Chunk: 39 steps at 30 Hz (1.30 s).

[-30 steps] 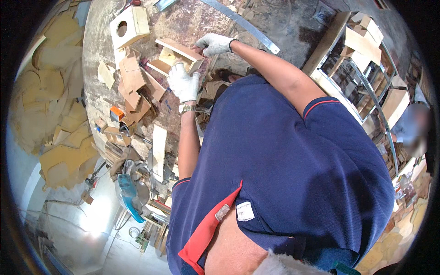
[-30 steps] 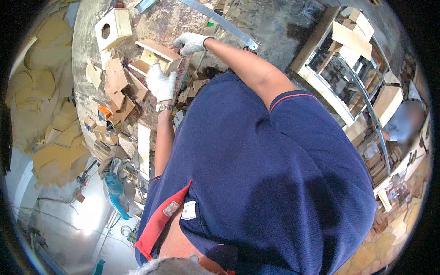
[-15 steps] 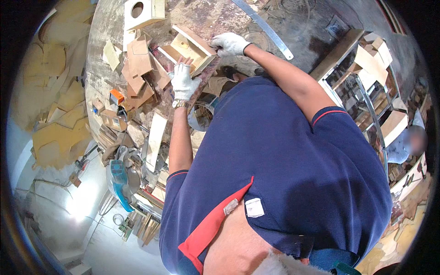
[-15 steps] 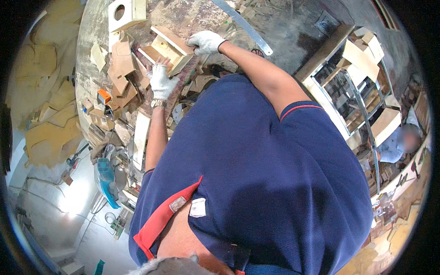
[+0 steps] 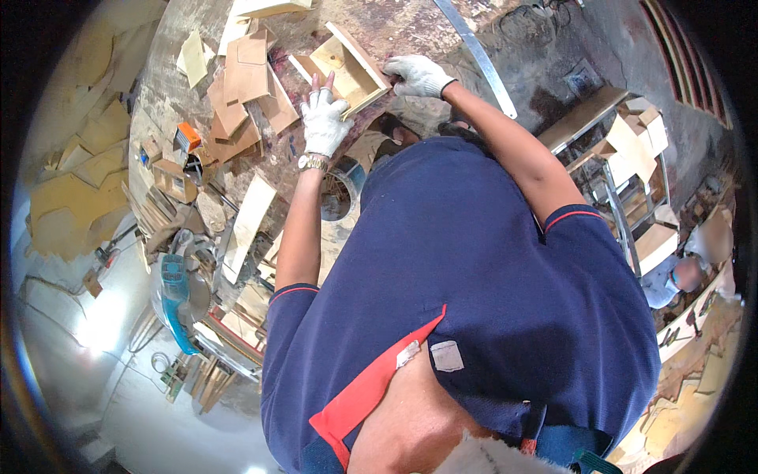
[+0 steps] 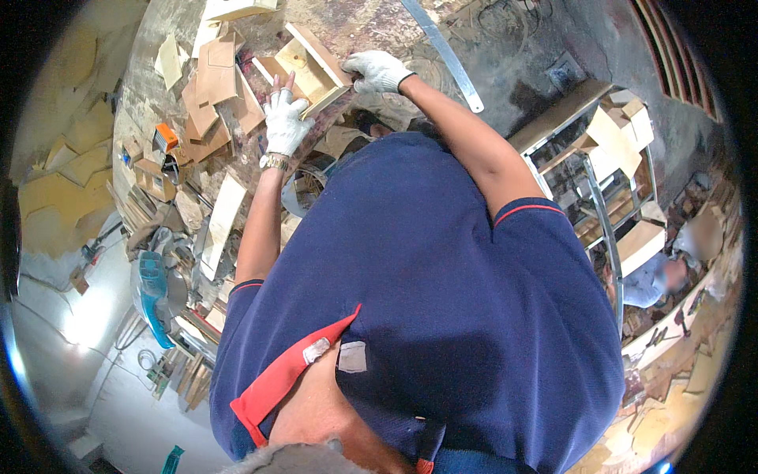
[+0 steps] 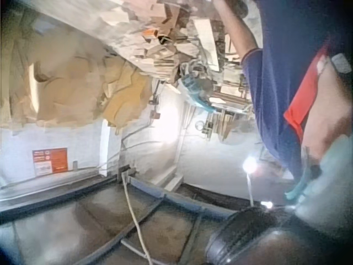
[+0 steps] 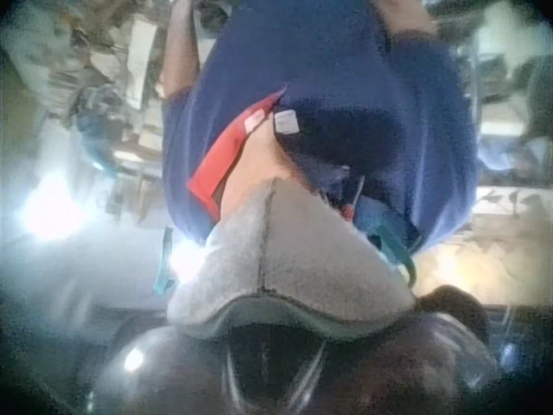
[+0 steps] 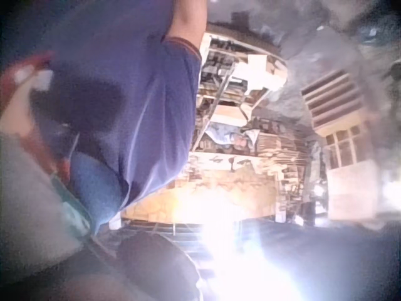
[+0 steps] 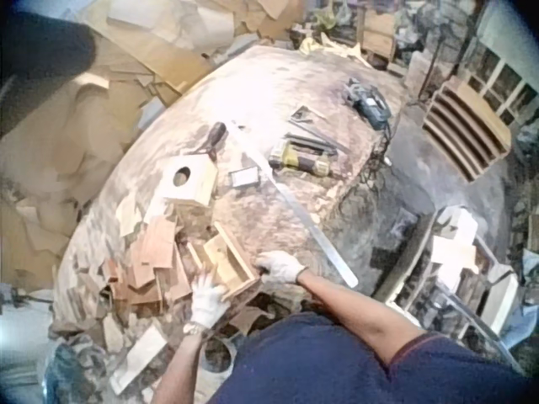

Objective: The person assembles small wooden boxes by nailing pieces together, sanding edges, and cutting wood to size. They use a nail gun, hand sander, and circular saw to join and shape the wood components.

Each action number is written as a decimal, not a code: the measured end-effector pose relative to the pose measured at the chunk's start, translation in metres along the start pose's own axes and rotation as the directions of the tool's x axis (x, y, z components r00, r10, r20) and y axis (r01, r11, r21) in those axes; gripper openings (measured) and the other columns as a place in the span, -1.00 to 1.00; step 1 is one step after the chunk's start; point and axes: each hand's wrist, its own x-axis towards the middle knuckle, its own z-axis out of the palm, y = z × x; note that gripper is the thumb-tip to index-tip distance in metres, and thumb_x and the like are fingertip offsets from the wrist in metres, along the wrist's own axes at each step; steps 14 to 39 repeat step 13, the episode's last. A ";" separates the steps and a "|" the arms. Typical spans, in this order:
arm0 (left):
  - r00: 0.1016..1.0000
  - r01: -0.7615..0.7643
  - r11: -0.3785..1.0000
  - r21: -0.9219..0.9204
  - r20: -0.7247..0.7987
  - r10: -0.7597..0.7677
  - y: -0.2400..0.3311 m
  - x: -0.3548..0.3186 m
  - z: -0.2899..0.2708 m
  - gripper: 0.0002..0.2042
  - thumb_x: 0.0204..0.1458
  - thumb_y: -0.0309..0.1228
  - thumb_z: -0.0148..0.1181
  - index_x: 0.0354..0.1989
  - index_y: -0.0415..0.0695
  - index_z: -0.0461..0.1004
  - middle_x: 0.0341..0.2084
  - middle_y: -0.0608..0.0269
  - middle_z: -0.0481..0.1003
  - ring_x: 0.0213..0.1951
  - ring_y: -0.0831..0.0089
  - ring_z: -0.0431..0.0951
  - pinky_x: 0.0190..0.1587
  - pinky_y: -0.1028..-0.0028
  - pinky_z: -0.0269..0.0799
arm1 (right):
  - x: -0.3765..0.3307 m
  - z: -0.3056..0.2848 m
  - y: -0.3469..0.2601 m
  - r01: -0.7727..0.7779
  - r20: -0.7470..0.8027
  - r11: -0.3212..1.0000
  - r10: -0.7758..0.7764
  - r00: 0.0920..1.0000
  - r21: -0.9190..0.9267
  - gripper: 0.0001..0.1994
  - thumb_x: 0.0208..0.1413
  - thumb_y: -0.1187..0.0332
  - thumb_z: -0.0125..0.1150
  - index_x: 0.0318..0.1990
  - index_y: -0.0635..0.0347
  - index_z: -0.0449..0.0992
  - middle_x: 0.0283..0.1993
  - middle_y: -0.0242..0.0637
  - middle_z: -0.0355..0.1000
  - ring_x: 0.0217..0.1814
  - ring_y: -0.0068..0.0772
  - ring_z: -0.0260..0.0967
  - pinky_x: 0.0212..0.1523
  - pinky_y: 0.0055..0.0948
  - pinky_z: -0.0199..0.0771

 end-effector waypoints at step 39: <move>0.994 0.080 0.996 -0.028 0.076 -0.078 0.003 -0.001 -0.001 -0.73 -0.25 -0.32 0.55 -0.32 0.05 0.64 0.50 0.31 0.13 0.57 0.04 -0.12 0.36 -0.25 0.13 | 0.016 -0.009 -0.062 0.171 0.249 0.891 -0.068 0.966 -0.421 -0.55 -0.06 0.32 0.41 0.08 -0.12 0.60 0.57 -0.34 0.07 0.51 -0.03 0.14 0.30 -0.09 0.45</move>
